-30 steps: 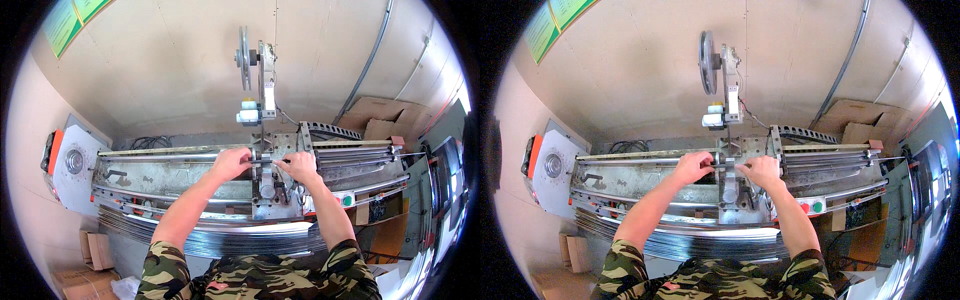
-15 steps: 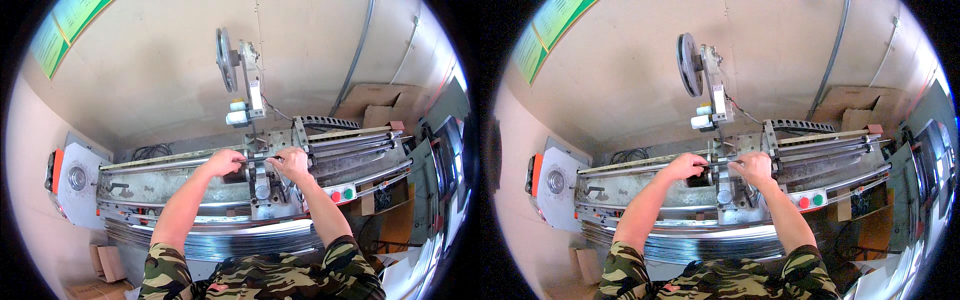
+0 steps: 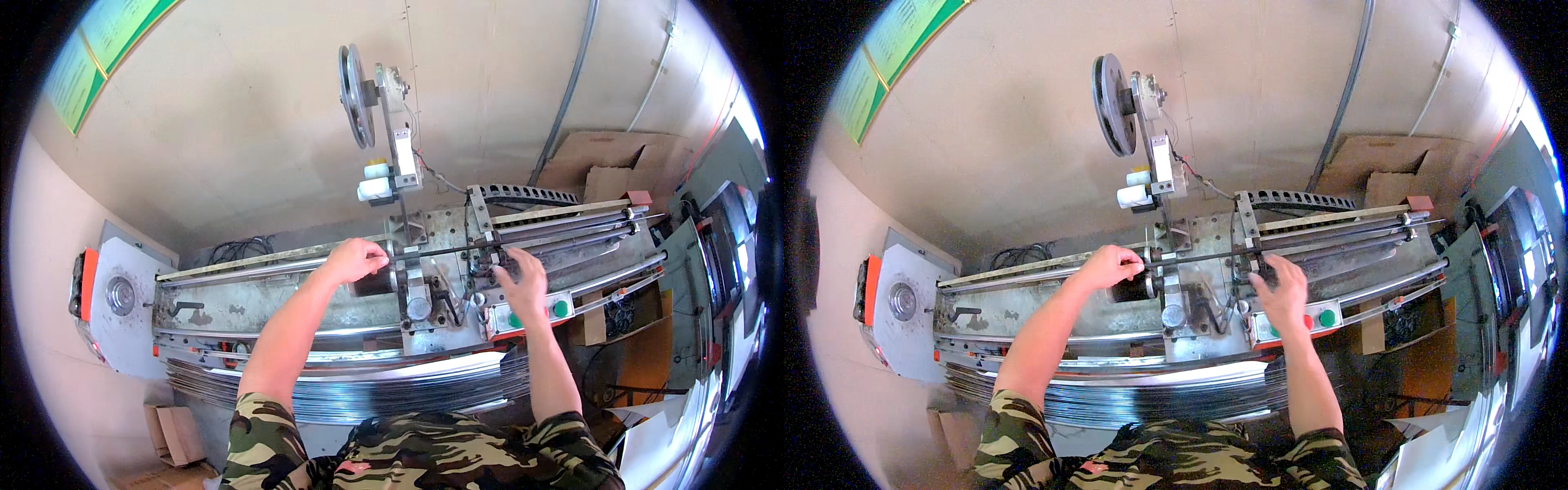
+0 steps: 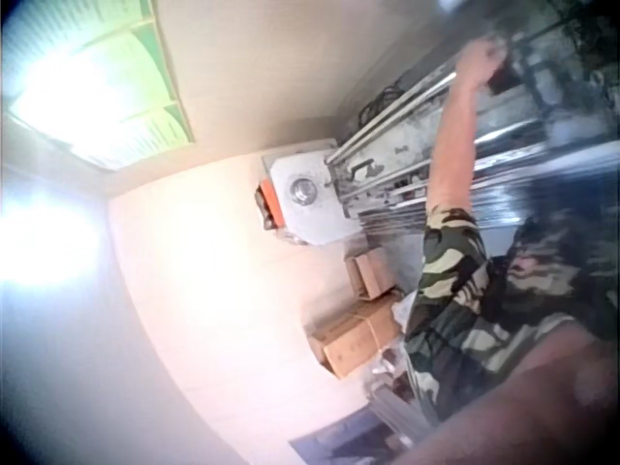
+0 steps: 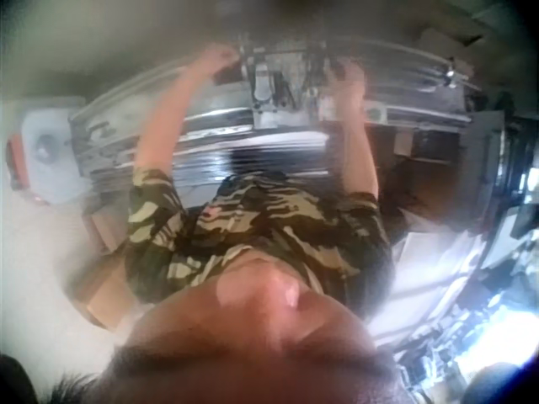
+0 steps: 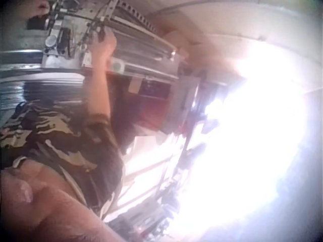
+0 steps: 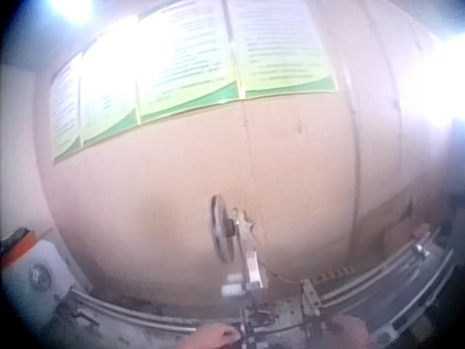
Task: The person operates a metal forming machine, repeatedly inserting long metal rods into the machine and pressing a green button to activate the process. The person removes the processed rods and stacks them on a nearby table.
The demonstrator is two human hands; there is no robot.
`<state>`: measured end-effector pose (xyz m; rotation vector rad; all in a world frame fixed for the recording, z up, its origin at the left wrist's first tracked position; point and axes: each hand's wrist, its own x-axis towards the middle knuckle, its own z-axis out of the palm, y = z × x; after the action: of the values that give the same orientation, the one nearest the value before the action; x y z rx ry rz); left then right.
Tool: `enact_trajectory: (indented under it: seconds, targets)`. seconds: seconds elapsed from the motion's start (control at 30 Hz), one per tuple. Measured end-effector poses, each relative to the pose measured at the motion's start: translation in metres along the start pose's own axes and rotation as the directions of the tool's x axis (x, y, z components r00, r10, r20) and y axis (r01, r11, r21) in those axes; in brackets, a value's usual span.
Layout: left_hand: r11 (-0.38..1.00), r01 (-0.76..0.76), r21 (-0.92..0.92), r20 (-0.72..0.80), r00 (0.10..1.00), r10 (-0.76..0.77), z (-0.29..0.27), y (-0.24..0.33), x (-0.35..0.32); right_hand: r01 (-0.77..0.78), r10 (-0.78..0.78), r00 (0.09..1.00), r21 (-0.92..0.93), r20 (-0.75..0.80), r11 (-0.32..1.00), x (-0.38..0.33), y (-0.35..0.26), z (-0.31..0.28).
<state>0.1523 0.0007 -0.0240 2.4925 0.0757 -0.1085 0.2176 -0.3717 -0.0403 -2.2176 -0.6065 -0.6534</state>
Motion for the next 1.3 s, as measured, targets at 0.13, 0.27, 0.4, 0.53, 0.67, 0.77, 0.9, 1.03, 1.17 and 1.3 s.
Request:
enact_trajectory:
  seconds: [0.13, 0.27, 0.4, 0.53, 0.67, 0.77, 0.9, 1.03, 1.17, 1.3]
  targets:
    - [0.988, 0.029, 0.154, 0.021, 0.999, -0.033, -0.011, 0.025, 0.001, -0.273, 0.273, 0.961, 0.001, 0.04, 0.962, -0.027, 0.028, -0.049]
    - [0.958, -0.064, 0.281, -0.024, 0.997, 0.073, -0.011, 0.026, 0.003, -0.309, 0.308, 0.951, -0.115, -0.023, 0.944, -0.057, 0.041, -0.078]
    - [0.932, -0.127, 0.34, -0.037, 0.988, 0.149, -0.01, 0.019, 0.003, -0.267, 0.262, 0.964, -0.181, -0.054, 0.946, -0.082, 0.047, -0.087]
    - [0.94, -0.136, 0.312, -0.021, 0.989, 0.15, -0.012, 0.02, 0.001, -0.284, 0.277, 0.959, -0.169, -0.062, 0.944, -0.089, 0.034, -0.089]
    - [0.942, -0.126, 0.31, -0.018, 0.99, 0.138, -0.013, 0.021, -0.002, -0.132, 0.088, 0.981, -0.266, -0.174, 0.955, -0.09, 0.02, -0.093]
    - [0.96, -0.147, 0.237, -0.102, 0.979, 0.175, -0.008, 0.017, -0.006, -0.036, -0.04, 0.979, -0.361, -0.2, 0.932, -0.088, 0.011, -0.096]
    - [0.996, -0.09, 0.004, -0.071, 0.993, 0.09, -0.002, 0.01, 0.0, -0.081, 0.099, 0.995, -0.435, 0.018, 0.897, -0.115, 0.071, -0.08]
    - [0.989, -0.075, -0.129, -0.07, 0.995, 0.066, 0.0, 0.0, 0.002, -0.338, 0.385, 0.917, -0.306, 0.107, 0.89, -0.057, 0.052, -0.102]
    - [0.997, -0.075, -0.008, -0.135, 0.988, 0.074, 0.006, 0.0, 0.0, 0.12, -0.097, 0.99, -0.252, 0.101, 0.96, 0.007, 0.006, -0.056]
    - [0.986, -0.05, 0.159, -0.173, 0.982, 0.078, 0.011, 0.016, -0.003, 0.397, -0.389, 0.896, 0.003, 0.215, 0.918, 0.05, -0.034, 0.022]
